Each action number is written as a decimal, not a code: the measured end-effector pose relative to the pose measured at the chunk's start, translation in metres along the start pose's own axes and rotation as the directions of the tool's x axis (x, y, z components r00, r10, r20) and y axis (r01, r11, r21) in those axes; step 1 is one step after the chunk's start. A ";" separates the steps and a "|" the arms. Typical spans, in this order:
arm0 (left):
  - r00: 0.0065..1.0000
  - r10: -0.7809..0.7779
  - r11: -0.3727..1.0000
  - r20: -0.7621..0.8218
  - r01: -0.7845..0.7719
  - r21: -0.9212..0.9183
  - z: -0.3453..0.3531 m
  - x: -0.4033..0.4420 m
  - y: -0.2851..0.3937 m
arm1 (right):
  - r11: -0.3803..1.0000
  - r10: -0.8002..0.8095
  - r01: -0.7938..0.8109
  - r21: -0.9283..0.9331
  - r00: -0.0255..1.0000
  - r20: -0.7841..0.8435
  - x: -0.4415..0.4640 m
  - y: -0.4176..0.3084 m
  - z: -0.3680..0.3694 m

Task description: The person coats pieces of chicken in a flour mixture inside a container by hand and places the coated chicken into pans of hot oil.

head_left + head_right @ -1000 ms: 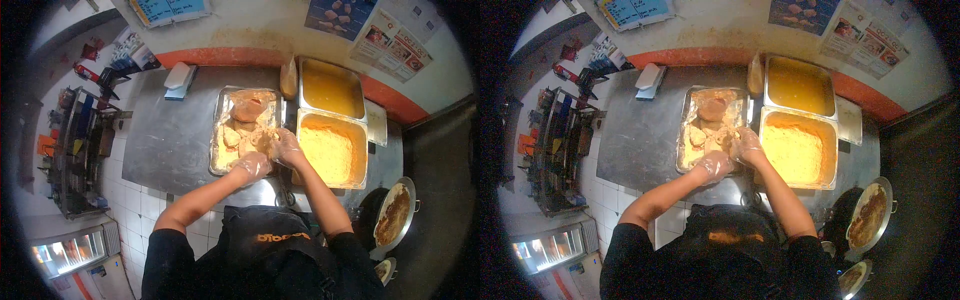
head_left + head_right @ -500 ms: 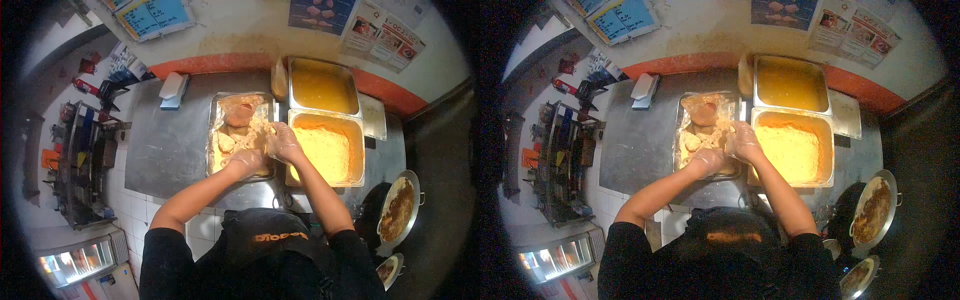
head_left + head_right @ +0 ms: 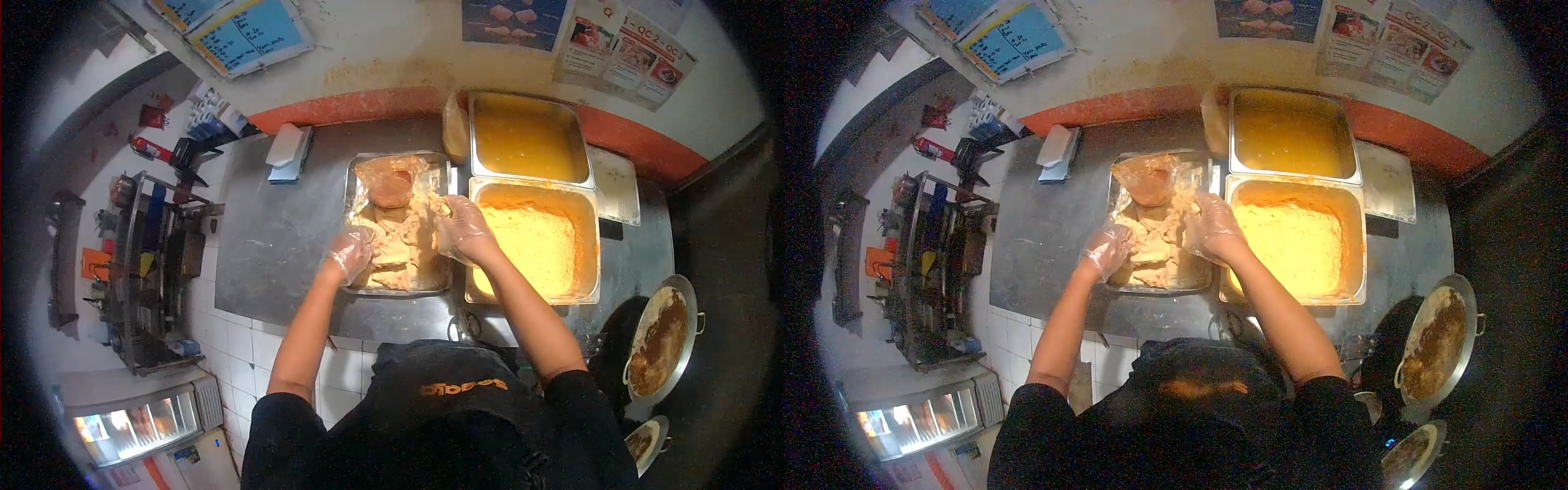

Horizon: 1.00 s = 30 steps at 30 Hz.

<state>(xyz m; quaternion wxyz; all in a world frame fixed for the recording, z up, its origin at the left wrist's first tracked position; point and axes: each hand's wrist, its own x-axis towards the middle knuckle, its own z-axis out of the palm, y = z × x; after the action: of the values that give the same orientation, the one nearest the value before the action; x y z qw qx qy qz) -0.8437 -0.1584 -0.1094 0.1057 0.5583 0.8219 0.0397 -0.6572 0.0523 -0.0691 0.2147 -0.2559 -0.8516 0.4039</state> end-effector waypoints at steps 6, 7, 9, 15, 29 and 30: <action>0.967 -0.119 0.888 -0.227 0.001 -0.461 -0.063 0.000 0.031 | 0.994 0.071 -0.087 0.073 0.979 0.192 0.007 -0.019 -0.030; 0.954 -0.084 0.912 -0.286 -0.042 -0.409 -0.079 0.005 0.041 | 0.977 0.082 -0.125 0.173 0.969 0.233 0.009 -0.025 -0.042; 0.938 -0.048 0.931 -0.344 -0.083 -0.355 -0.107 0.016 0.065 | 0.956 0.071 -0.127 0.264 0.975 0.212 0.020 0.006 -0.048; 0.886 0.003 0.952 -0.464 -0.145 -0.270 -0.159 0.084 0.145 | 0.995 0.007 -0.033 0.093 0.964 0.266 0.071 -0.001 -0.145; 0.962 -0.252 0.942 -0.103 0.219 -0.254 -0.039 0.321 0.220 | 0.916 0.171 -0.057 -0.397 0.951 0.257 0.163 0.149 -0.173; 0.962 -0.267 0.930 -0.053 0.243 -0.277 -0.036 0.328 0.223 | 0.918 0.182 -0.084 -0.387 0.958 0.222 0.160 0.153 -0.170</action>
<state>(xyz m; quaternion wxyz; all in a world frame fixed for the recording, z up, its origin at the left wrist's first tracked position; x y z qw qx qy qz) -0.7651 0.2306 -0.0756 0.1472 0.4251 0.8784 0.1615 -0.6439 0.3304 -0.0667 0.0234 -0.2960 -0.9137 0.2774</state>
